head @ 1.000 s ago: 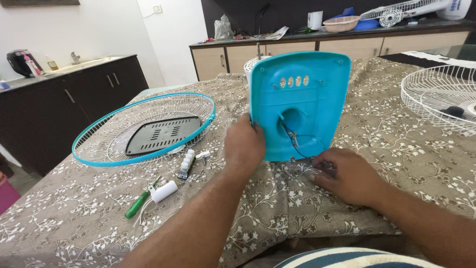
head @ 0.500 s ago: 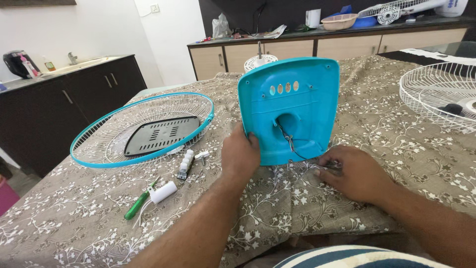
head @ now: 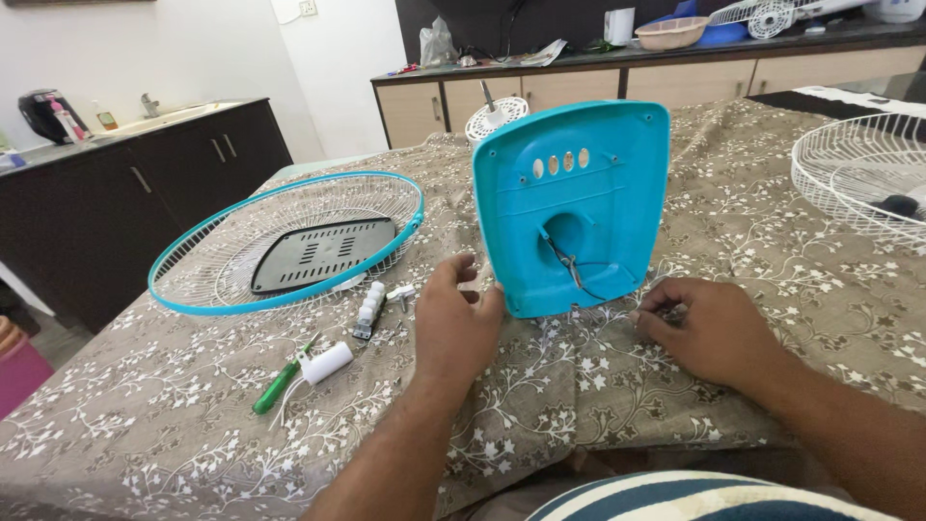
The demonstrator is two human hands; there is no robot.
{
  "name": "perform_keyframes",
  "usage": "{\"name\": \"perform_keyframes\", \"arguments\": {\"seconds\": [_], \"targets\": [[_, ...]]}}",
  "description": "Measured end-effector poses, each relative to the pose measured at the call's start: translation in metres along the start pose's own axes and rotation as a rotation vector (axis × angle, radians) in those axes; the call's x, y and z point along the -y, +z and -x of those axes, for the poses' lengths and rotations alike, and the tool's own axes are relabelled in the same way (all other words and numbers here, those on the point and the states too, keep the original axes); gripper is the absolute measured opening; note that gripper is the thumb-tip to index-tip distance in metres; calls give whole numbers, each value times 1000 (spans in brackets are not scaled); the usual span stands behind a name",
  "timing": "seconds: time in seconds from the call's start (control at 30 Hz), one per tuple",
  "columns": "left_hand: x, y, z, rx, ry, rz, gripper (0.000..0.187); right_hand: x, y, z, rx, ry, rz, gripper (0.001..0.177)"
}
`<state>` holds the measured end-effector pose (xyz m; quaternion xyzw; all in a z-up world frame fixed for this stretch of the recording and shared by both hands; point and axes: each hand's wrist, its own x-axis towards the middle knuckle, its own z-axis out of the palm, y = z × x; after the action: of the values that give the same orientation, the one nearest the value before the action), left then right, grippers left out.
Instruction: The person assembles an electric fan by connecting the motor to the neck, routing wires, and securing the connection with a screw. The fan cage and other parts remain on the table during the process.
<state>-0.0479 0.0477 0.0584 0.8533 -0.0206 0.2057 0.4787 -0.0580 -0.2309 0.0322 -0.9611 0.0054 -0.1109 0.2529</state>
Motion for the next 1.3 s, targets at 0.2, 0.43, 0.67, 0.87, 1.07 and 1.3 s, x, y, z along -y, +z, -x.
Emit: {"name": "perform_keyframes", "arguments": {"seconds": [0.2, 0.43, 0.67, 0.87, 1.07, 1.3], "targets": [[-4, -15, 1, 14, -134, 19, 50, 3, -5, 1, 21, -5, 56, 29], [5, -3, -32, -143, 136, 283, 68, 9, -9, -1, 40, 17, 27, 28], [11, 20, -37, -129, 232, 289, 64, 5, -5, 4, 12, -27, 66, 29], [-6, 35, -37, -4, 6, 589, 68, 6, -4, 5, -5, -50, 37, 28], [-28, 65, -55, 86, 92, 961, 74, 1, 1, 0, -3, -21, 22, 28], [-27, 95, -38, 18, -166, 1111, 73, -8, 1, -6, -55, 181, -318, 31]]}}
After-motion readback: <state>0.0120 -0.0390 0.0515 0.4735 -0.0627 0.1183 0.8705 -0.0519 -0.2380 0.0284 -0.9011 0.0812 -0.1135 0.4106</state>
